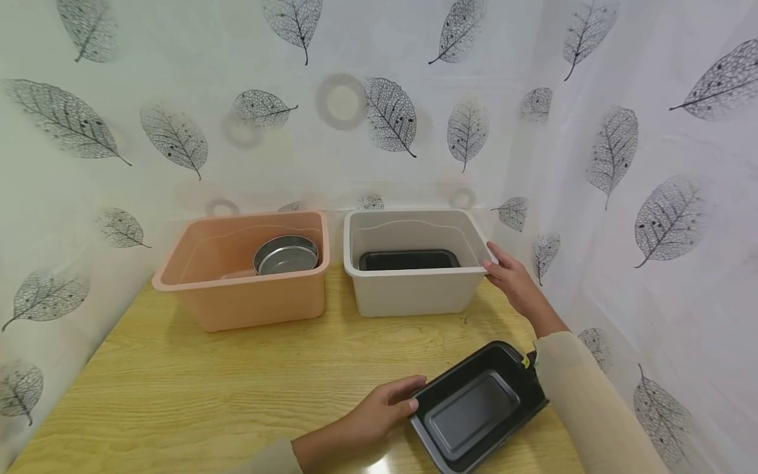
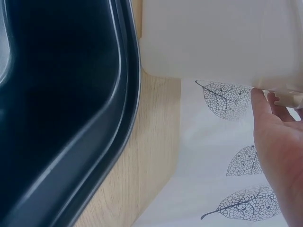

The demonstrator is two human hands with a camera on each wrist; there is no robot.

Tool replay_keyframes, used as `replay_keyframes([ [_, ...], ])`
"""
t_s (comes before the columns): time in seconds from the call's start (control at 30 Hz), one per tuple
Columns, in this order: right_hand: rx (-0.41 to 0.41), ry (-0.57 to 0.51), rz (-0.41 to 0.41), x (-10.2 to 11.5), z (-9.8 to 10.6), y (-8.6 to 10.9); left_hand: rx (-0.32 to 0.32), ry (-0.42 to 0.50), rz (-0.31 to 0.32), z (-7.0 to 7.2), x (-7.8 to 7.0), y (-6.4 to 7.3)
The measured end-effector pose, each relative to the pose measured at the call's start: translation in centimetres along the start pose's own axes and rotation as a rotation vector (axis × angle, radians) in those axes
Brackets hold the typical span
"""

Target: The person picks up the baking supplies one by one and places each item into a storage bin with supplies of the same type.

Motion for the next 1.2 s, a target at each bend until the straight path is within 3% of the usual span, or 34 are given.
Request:
replay_keyframes([
  [0.23,0.009,-0.017,0.003,0.4,-0.2,0.0,-0.024,-0.114,0.055,-0.7,0.4,0.3],
  [0.57,0.0,-0.018,-0.003,0.1,0.0,0.1,-0.054,-0.094,0.105,-1.9,0.6,0.9],
  [0.7,0.001,-0.009,0.002,0.1,0.1,0.1,-0.061,-0.076,0.098,-2.1,0.6,0.9],
  [0.97,0.004,-0.011,0.009,0.1,0.0,0.1,-0.073,-0.132,0.048,-1.6,0.4,0.6],
  [1.2,0.007,-0.008,-0.001,0.2,-0.1,0.1,-0.083,-0.109,0.072,-0.6,0.2,0.2],
])
Point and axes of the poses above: each hand's wrist, its own y-axis away from the middle knuckle, its own z-axis out of the back of the hand, x = y × z, the point moved 5 cm from there along -y, towards the middle knuckle
